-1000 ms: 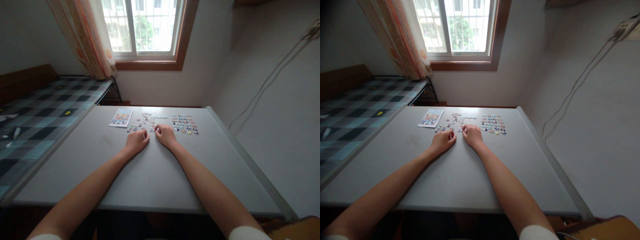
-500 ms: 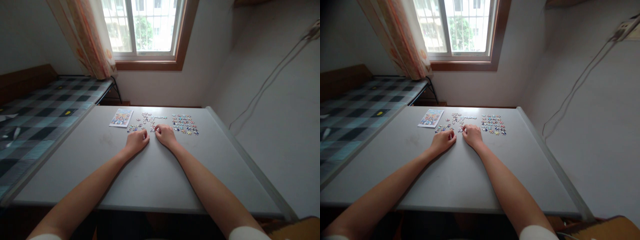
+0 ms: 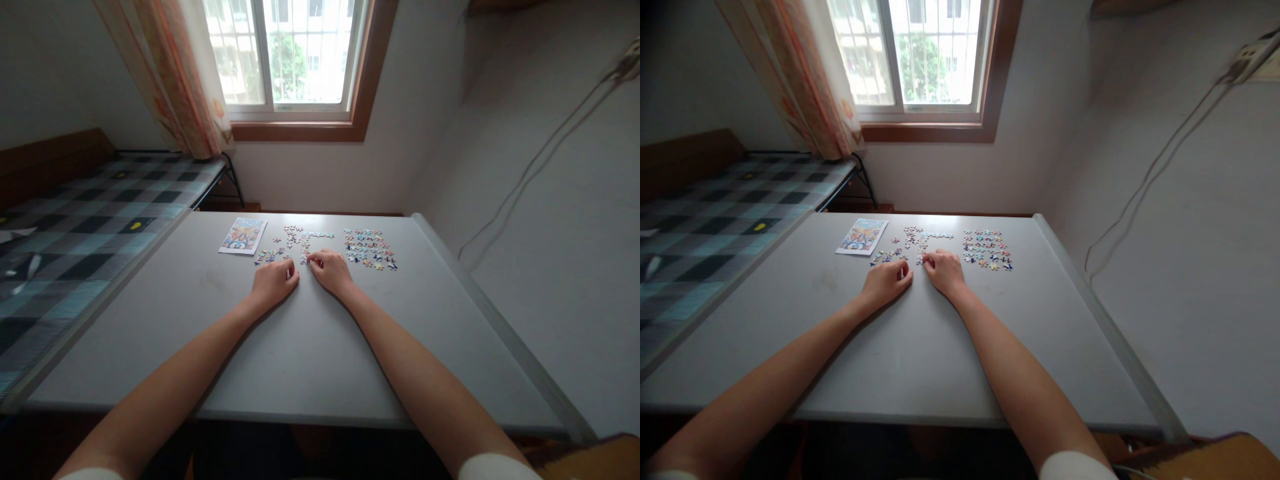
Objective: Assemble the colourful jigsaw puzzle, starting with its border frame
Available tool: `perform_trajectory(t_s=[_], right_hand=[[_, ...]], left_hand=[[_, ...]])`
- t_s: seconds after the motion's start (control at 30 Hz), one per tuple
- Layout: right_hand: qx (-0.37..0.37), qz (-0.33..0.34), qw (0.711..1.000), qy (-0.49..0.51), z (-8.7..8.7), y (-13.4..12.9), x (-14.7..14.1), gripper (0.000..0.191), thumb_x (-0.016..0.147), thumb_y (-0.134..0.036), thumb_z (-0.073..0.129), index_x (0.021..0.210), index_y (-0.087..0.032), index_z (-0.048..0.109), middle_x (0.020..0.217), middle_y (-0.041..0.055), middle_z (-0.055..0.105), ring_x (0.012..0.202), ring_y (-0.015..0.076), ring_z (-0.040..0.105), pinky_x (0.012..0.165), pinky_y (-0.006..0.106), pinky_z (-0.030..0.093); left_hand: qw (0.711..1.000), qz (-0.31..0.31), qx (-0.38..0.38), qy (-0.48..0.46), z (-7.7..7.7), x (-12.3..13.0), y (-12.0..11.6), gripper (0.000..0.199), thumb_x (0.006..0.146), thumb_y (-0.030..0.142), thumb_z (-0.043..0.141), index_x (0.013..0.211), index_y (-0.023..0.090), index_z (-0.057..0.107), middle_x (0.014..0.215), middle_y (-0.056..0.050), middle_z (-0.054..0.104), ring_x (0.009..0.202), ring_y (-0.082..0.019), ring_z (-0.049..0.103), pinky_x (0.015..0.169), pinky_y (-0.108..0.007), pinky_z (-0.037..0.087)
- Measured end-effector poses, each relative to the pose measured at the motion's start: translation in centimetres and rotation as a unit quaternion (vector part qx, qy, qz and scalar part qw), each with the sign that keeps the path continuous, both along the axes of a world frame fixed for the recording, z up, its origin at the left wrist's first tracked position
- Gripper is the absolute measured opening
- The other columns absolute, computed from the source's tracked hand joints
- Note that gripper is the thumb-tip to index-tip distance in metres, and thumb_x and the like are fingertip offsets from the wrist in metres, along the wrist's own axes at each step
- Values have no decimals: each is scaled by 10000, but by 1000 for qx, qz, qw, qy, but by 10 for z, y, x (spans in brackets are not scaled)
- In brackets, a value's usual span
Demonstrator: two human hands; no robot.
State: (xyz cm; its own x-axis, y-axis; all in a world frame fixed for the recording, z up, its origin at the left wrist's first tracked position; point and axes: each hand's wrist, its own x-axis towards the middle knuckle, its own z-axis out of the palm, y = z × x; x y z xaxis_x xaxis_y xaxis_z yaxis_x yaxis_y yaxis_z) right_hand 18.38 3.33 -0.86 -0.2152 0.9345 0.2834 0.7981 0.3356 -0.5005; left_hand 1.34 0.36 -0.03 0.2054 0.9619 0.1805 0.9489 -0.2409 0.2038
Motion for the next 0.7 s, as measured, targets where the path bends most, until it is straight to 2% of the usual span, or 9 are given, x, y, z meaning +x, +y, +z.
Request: perform_trajectory(t_s=[0.7], right_hand=[[-7, -5, 1000, -2, 0, 0, 0, 236, 845, -217, 521, 933, -249, 738, 901, 29, 687, 848, 168, 598, 810, 292, 395]], left_hand=[[1000, 7, -7, 17, 1, 0, -1, 229, 890, 387, 467, 837, 234, 629, 744, -32, 691, 706, -201, 630, 628, -270, 366]])
